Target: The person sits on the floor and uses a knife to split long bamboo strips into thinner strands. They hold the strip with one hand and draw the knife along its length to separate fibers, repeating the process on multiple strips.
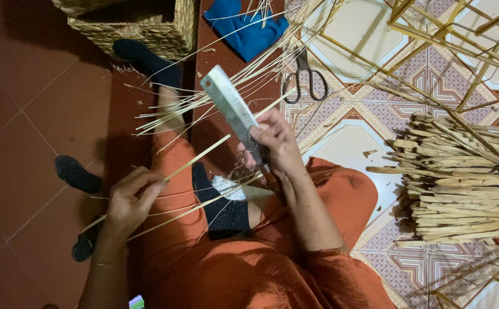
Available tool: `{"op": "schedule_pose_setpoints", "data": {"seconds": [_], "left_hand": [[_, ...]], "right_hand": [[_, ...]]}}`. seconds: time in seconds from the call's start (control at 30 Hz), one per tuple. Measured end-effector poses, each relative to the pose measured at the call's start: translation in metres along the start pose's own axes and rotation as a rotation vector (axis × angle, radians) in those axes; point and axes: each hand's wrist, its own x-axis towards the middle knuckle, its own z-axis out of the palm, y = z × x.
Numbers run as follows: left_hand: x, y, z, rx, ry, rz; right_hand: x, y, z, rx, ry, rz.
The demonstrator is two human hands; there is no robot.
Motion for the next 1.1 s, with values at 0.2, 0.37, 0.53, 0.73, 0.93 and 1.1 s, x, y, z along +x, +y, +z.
{"op": "schedule_pose_setpoints", "data": {"seconds": [0.2, 0.37, 0.53, 0.73, 0.93, 1.1], "left_hand": [[-0.009, -0.009, -0.009, 0.025, 0.049, -0.002], [-0.008, -0.012, -0.014, 0.045, 0.013, -0.045], [-0.004, -0.007, -0.013, 0.077, 0.087, -0.029], [0.030, 0.001, 0.018, 0.229, 0.156, 0.163], [0.049, 0.035, 0.044, 0.035, 0.114, 0.249], [0.050, 0.053, 0.049, 0.067, 0.093, 0.279]], "right_hand": [[-0.002, -0.018, -0.014, 0.011, 0.150, -0.082], [-0.001, -0.021, -0.029, -0.040, 0.209, -0.125], [0.004, -0.040, -0.053, -0.074, 0.404, -0.276], [-0.010, -0.026, -0.031, -0.074, 0.019, -0.179], [-0.002, 0.018, 0.025, -0.146, -0.137, 0.229], [-0.007, 0.033, 0.036, -0.062, -0.206, 0.289]]}}
